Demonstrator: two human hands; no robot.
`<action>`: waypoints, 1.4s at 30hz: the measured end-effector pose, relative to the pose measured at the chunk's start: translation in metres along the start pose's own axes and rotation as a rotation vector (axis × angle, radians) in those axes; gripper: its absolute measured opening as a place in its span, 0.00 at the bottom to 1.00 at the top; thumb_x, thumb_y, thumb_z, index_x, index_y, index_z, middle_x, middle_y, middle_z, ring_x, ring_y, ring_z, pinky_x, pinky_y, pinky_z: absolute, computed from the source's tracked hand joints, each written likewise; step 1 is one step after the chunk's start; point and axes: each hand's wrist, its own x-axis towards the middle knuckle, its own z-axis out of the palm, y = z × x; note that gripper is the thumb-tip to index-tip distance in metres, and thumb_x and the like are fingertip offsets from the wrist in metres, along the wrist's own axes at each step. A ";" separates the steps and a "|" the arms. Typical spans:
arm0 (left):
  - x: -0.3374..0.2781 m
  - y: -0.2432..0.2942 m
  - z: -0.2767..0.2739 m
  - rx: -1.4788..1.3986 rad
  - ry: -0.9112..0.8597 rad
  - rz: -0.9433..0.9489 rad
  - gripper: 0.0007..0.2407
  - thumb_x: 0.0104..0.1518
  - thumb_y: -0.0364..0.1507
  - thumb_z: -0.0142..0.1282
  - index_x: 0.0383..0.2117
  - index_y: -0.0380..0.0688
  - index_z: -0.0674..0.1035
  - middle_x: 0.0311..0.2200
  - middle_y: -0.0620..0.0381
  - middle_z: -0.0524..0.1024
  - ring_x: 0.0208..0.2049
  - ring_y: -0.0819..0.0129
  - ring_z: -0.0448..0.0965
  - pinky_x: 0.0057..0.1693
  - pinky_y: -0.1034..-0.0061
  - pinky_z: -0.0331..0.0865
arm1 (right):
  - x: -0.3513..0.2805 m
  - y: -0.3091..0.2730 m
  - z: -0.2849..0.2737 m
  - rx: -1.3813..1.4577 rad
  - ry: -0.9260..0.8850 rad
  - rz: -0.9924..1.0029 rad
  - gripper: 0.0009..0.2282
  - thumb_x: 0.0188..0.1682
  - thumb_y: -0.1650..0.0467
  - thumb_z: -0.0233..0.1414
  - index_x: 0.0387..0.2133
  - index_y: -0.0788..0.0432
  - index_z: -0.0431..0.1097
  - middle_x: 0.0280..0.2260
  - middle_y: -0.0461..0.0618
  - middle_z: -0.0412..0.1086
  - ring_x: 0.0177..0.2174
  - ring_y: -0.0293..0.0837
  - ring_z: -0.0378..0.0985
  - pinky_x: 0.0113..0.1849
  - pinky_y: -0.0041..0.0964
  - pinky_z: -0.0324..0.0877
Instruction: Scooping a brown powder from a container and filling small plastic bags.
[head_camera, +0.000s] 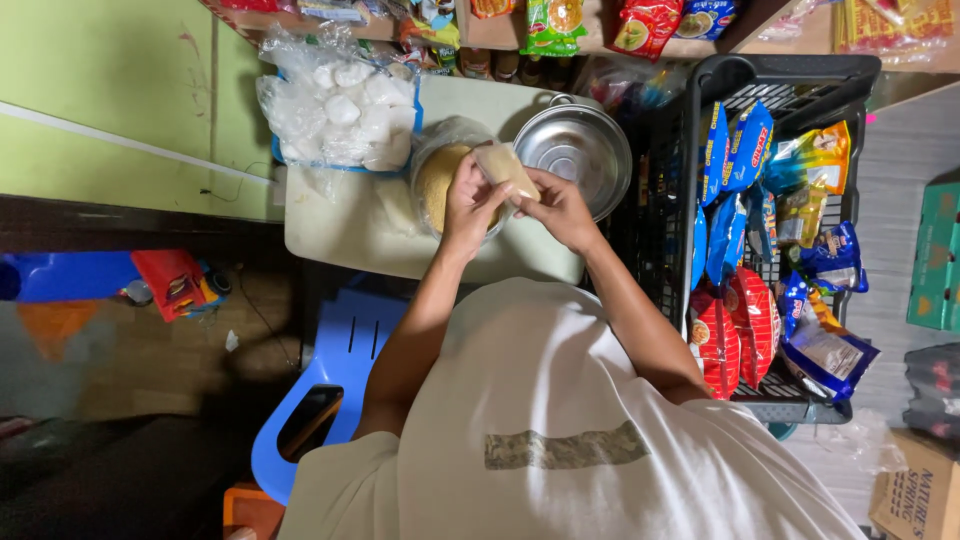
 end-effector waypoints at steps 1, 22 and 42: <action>-0.002 0.010 0.005 0.001 -0.003 -0.005 0.23 0.62 0.16 0.56 0.63 0.37 0.64 0.56 0.50 0.73 0.58 0.67 0.73 0.63 0.71 0.67 | -0.002 -0.004 0.000 0.003 0.005 0.001 0.21 0.54 0.76 0.56 0.62 0.64 0.64 0.51 0.48 0.73 0.45 0.37 0.76 0.44 0.34 0.77; -0.012 -0.014 -0.016 0.114 0.037 -0.359 0.16 0.59 0.23 0.64 0.52 0.39 0.74 0.44 0.57 0.77 0.44 0.73 0.77 0.49 0.74 0.75 | -0.023 0.003 -0.017 0.366 0.084 0.288 0.18 0.54 0.74 0.51 0.58 0.60 0.65 0.51 0.54 0.70 0.50 0.46 0.75 0.48 0.46 0.76; 0.028 0.003 -0.003 0.970 -0.164 -0.098 0.17 0.53 0.31 0.69 0.44 0.36 0.77 0.33 0.41 0.81 0.34 0.50 0.85 0.39 0.66 0.76 | -0.015 0.041 -0.056 -0.201 0.113 0.400 0.15 0.52 0.76 0.62 0.53 0.64 0.74 0.38 0.46 0.76 0.34 0.35 0.71 0.35 0.31 0.63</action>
